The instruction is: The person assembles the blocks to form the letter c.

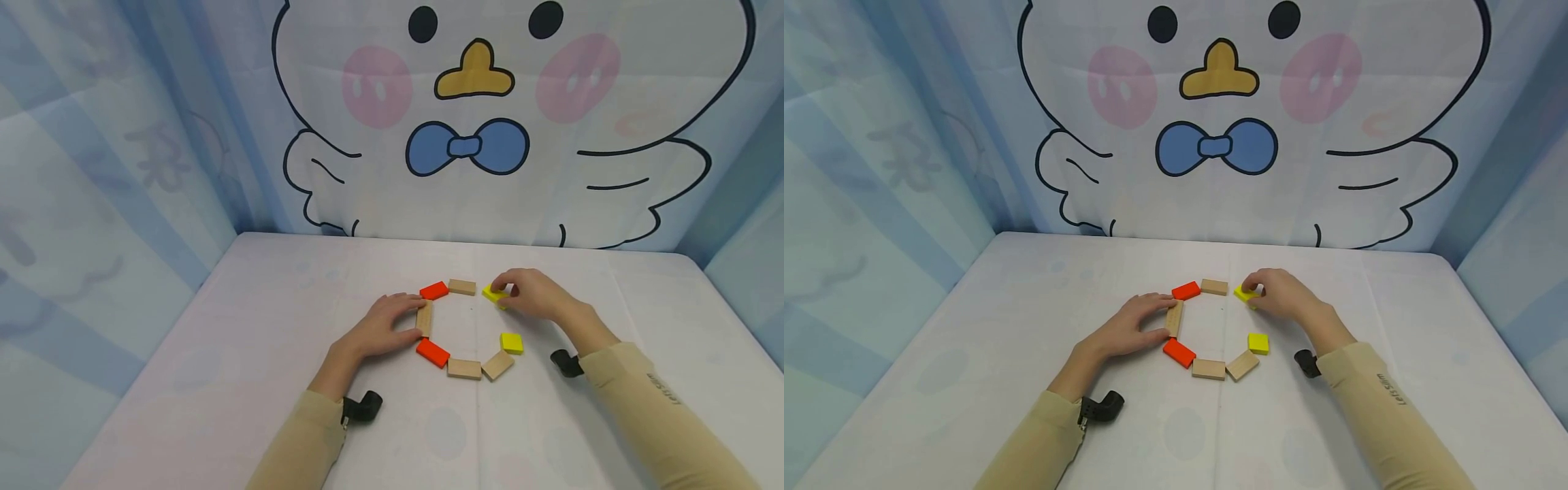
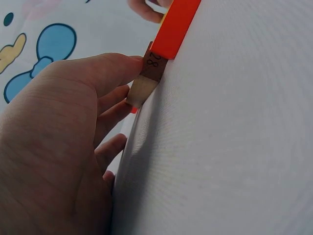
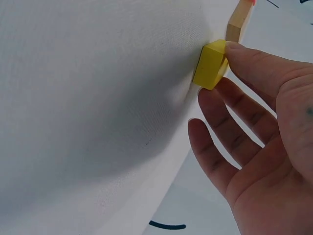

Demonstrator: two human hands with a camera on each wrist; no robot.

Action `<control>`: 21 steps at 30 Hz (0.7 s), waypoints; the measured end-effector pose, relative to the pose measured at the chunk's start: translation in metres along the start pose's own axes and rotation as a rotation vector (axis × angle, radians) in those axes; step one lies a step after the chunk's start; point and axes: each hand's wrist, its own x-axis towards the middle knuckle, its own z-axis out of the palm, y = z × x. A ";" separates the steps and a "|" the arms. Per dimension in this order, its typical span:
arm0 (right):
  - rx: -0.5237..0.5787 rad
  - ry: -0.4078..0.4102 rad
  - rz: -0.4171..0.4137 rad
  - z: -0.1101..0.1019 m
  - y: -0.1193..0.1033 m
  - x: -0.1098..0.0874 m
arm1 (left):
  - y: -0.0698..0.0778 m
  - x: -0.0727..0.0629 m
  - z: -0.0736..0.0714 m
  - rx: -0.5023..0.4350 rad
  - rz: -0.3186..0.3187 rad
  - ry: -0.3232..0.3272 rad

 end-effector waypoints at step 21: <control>-0.001 0.005 -0.003 0.005 -0.010 0.003 | -0.001 0.000 0.000 -0.003 0.009 -0.002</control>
